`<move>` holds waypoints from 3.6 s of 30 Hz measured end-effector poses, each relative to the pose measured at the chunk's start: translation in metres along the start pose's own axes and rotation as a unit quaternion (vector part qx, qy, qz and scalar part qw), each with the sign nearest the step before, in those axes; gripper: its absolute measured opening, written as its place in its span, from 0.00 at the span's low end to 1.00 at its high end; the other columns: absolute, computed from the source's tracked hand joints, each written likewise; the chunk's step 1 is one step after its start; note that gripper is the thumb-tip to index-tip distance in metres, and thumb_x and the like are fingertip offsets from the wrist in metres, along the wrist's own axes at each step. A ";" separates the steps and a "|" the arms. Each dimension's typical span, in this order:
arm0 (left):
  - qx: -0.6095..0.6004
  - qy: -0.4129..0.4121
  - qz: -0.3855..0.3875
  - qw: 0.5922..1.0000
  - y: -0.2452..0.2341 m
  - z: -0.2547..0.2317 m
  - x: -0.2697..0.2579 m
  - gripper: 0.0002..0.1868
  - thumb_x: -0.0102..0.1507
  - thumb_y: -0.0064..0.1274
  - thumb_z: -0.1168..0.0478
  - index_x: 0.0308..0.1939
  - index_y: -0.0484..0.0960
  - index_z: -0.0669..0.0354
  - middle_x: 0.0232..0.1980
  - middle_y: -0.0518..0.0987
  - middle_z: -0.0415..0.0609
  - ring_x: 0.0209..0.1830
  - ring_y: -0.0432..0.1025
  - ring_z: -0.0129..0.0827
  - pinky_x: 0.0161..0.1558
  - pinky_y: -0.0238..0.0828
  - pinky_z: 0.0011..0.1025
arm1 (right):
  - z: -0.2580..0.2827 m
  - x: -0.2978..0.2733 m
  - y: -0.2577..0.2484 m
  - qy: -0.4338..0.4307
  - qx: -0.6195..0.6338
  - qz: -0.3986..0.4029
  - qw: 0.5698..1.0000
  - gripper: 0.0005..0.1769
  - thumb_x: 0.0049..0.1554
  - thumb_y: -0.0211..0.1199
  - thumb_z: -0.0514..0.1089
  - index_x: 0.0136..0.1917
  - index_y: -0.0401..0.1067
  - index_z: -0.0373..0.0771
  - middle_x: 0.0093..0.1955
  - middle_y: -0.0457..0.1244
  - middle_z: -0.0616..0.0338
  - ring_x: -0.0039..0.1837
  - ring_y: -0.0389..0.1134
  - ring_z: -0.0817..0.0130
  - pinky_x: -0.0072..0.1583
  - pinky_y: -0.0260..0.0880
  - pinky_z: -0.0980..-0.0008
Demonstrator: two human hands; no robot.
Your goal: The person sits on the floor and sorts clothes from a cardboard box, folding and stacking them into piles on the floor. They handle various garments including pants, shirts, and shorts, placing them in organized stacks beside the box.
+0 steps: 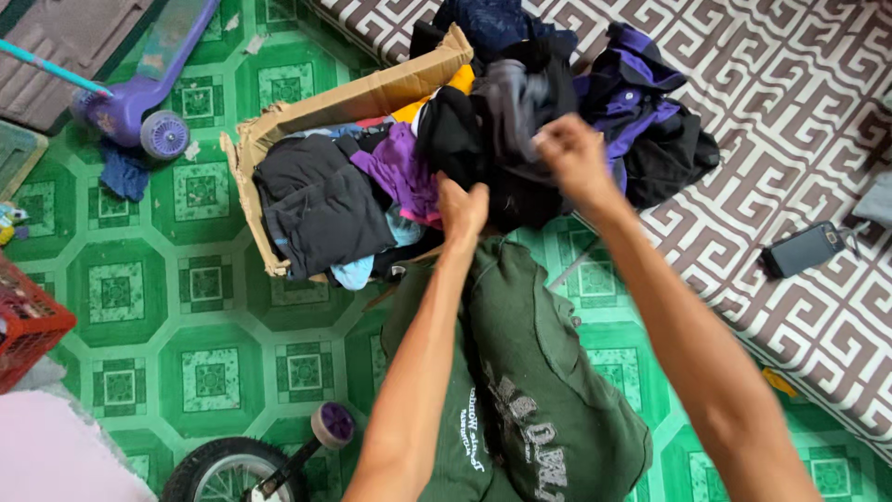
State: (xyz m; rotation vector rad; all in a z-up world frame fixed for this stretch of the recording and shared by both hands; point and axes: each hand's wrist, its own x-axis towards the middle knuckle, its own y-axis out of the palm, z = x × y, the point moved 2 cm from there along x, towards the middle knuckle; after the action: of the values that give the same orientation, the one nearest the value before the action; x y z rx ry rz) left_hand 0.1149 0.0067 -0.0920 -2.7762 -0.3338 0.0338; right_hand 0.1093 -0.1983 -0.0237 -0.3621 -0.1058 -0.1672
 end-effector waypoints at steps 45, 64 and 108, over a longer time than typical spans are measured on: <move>0.055 0.075 -0.142 0.985 -0.156 0.001 -0.033 0.07 0.62 0.48 0.70 0.36 0.83 0.59 0.35 0.83 0.52 0.34 0.79 0.44 0.40 0.75 0.39 | 0.038 -0.024 0.189 -0.162 -0.318 0.000 0.934 0.61 0.30 0.81 0.60 0.68 0.61 0.26 0.47 0.66 0.35 0.49 0.69 0.34 0.47 0.71 0.44; 0.160 0.070 -0.029 0.984 -0.139 -0.027 -0.035 0.11 0.71 0.45 0.56 0.45 0.78 0.58 0.45 0.78 0.55 0.40 0.76 0.56 0.40 0.70 0.49 | -0.084 -0.076 0.104 0.233 0.629 -0.103 0.734 0.15 0.65 0.48 0.46 0.52 0.71 0.35 0.47 0.67 0.53 0.46 0.68 0.62 0.51 0.68 0.60; 0.333 0.176 -0.107 0.920 -0.215 -0.002 -0.018 0.12 0.64 0.60 0.65 0.51 0.81 0.54 0.70 0.69 0.56 0.71 0.63 0.57 0.66 0.62 0.53 | 0.053 -0.098 0.102 0.134 -0.158 0.026 0.978 0.41 0.57 0.61 0.41 0.78 0.50 0.27 0.58 0.65 0.38 0.60 0.69 0.45 0.63 0.70 0.54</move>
State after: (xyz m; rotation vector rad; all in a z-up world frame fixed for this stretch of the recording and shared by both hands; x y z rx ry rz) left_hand 0.0488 0.1982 -0.0172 -2.0085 -0.4319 -0.3389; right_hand 0.0283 -0.0710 -0.0225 -0.6542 0.1987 -0.1796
